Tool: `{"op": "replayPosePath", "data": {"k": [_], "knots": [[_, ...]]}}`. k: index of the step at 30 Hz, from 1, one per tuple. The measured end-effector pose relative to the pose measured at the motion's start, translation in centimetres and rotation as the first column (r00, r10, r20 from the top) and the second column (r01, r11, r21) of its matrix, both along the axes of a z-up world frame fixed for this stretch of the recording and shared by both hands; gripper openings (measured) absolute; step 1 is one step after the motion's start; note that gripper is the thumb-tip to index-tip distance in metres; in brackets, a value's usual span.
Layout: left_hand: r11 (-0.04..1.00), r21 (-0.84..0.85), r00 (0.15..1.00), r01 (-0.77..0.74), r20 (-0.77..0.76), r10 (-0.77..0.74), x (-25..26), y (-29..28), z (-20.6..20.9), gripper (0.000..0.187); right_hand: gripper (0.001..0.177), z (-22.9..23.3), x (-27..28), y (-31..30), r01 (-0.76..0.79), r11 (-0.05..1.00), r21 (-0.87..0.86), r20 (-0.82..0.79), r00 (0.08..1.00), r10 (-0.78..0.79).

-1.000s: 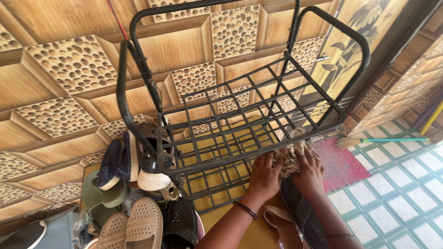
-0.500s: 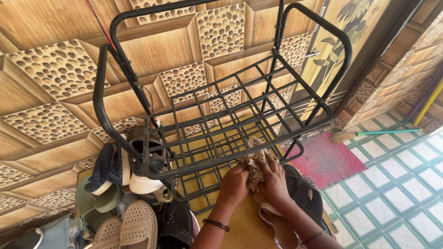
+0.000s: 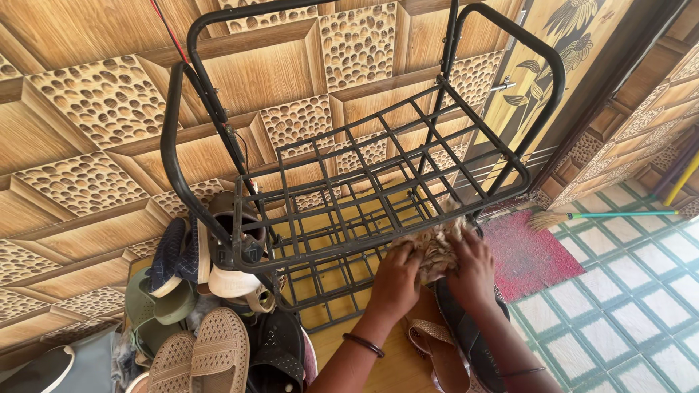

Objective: The person cleans a black metal shoe rack using a patterned cloth. They wipe the top frame, side rails, and lower grid sections of the rack while sitting on the floor. Several pairs of shoes are visible on the floor beside the rack.

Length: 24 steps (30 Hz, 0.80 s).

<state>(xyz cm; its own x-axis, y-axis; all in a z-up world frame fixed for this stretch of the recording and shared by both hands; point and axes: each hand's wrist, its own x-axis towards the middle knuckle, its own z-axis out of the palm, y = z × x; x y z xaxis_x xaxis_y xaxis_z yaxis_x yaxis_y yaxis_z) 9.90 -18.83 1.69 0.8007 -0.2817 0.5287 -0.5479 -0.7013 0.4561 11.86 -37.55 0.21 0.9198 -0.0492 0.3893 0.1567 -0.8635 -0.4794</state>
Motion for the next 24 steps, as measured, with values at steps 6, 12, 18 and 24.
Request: {"op": "replayPosePath", "data": {"k": [6, 12, 18, 24], "knots": [[0.993, 0.119, 0.995, -0.008, -0.094, 0.019, -0.2, 0.7, -1.8, 0.036, 0.084, -1.5, -1.6, 2.2, -0.074, 0.990, -0.124, -0.027, 0.997, 0.071], [0.997, 0.030, 0.997, -0.069, -0.023, 0.070, -2.5, 3.8, -2.0, 0.041, 0.081, -1.4, -2.6, 4.9, -0.262, 0.965, 0.016, 0.050, 0.964, 0.261], [0.976, -0.075, 0.974, -0.206, 0.081, 0.211, -5.3, 6.5, -2.5, 0.046, 0.082, -1.5, -3.3, 7.0, -0.446, 0.889, 0.103, 0.026, 0.895, 0.446], [0.934, -0.040, 0.927, -0.355, 0.118, 0.357, -8.8, 8.4, -3.8, 0.047, 0.085, -1.4, -4.6, 9.5, -0.565, 0.823, 0.062, -0.031, 0.823, 0.568]]}}
